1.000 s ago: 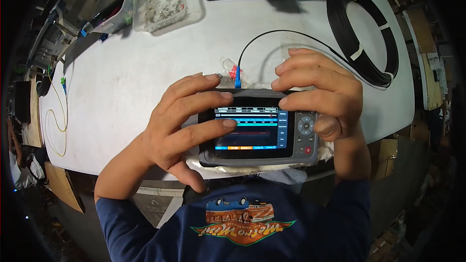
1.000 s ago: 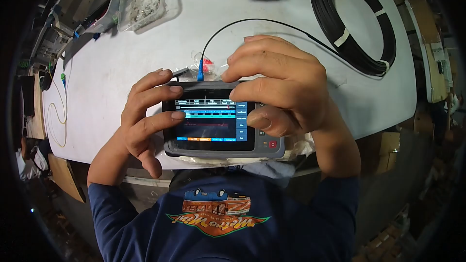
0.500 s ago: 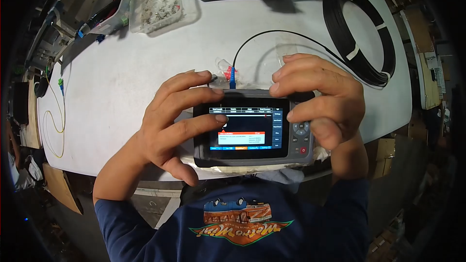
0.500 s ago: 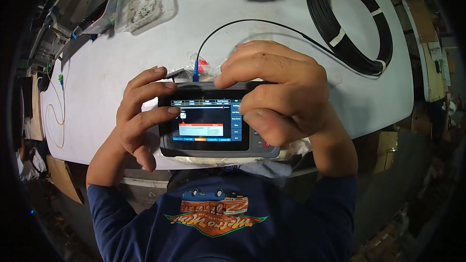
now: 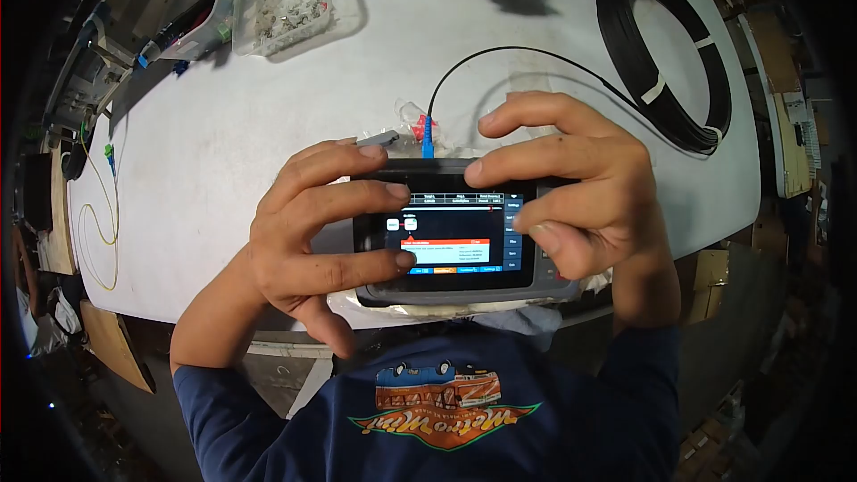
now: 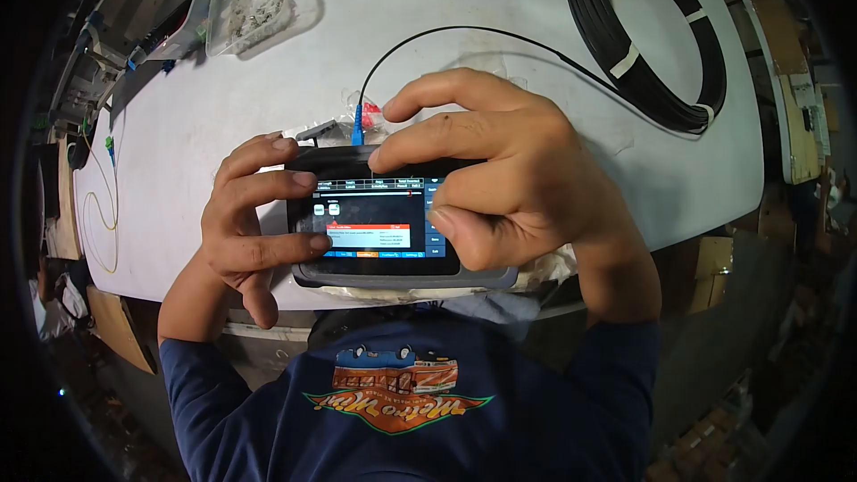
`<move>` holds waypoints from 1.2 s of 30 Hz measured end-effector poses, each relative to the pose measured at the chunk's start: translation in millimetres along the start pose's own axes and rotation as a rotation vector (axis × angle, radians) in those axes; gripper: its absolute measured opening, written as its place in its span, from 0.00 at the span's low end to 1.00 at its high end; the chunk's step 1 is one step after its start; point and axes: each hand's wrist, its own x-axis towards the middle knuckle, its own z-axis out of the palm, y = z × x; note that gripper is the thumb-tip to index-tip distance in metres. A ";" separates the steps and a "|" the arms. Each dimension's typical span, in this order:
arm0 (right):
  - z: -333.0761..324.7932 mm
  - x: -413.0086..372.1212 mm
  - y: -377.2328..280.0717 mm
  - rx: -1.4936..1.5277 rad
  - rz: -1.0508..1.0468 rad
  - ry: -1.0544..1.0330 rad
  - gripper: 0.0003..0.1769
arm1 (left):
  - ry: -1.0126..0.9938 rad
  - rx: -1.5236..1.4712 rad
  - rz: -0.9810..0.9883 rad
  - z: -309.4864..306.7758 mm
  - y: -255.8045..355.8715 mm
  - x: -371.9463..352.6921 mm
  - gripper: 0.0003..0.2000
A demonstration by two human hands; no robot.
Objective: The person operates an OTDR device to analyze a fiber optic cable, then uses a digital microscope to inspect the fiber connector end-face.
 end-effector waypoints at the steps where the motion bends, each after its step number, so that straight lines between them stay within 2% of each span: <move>1: -0.4 -0.5 -0.8 0.002 0.004 -0.001 0.11 | 0.002 -0.002 0.003 0.1 0.5 0.2 0.41; 4: -1.8 1.5 -2.9 0.057 0.029 0.020 0.10 | 0.003 0.001 0.001 -0.9 1.9 1.6 0.42; 12: -3.4 1.0 2.5 -0.071 -0.016 -0.042 0.09 | 0.022 0.002 -0.002 -0.7 0.6 1.4 0.42; 15: -4.2 0.6 -0.3 0.068 0.027 0.008 0.09 | 0.022 -0.001 0.008 -0.4 -1.3 1.3 0.42; 30: -1.0 -0.6 -1.3 0.047 0.030 -0.023 0.07 | 0.029 -0.011 0.017 2.1 -3.4 2.6 0.42; 36: -0.7 -2.5 1.9 0.052 0.000 -0.018 0.11 | 0.056 -0.011 0.009 3.3 -3.0 1.8 0.43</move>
